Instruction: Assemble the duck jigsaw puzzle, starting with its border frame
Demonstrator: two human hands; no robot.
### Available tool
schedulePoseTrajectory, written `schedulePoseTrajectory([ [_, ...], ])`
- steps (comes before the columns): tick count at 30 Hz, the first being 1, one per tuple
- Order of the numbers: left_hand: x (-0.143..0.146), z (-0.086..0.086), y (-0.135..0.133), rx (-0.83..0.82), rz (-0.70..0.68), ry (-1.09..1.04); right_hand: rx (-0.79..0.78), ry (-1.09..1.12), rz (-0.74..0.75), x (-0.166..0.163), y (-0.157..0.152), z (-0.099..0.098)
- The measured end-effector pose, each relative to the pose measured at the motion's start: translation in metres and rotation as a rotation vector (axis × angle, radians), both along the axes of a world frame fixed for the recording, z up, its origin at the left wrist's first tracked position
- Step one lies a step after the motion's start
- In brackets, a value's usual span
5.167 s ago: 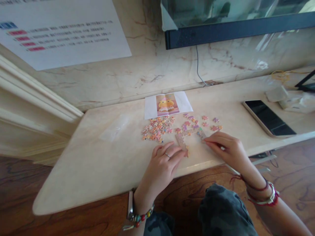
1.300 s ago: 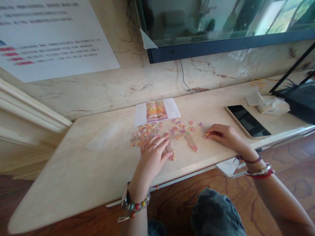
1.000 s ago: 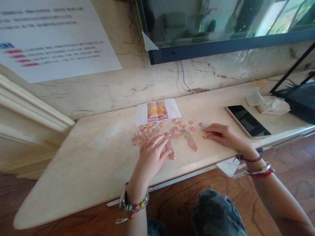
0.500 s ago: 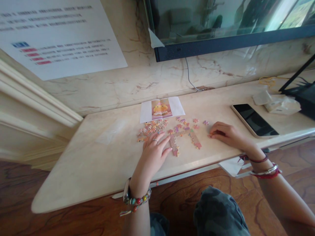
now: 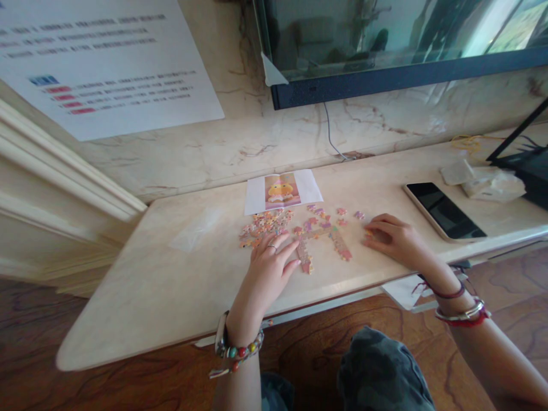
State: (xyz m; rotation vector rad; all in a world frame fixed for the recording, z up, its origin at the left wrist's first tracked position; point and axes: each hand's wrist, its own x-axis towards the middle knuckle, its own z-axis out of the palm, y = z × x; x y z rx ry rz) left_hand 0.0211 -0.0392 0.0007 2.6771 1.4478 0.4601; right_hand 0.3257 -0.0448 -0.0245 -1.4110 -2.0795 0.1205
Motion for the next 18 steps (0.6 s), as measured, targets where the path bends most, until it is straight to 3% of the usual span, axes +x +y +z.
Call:
schedulePoseTrajectory([
  [11, 0.0008, -0.0038, 0.0016, -0.003, -0.013, -0.031, -0.12, 0.051, 0.098, 0.0038, -0.0061, 0.0032],
  [18, 0.0026, -0.0024, -0.0008, 0.011, 0.002, -0.058, -0.079, 0.05, 0.067, -0.0001, -0.0071, 0.005],
])
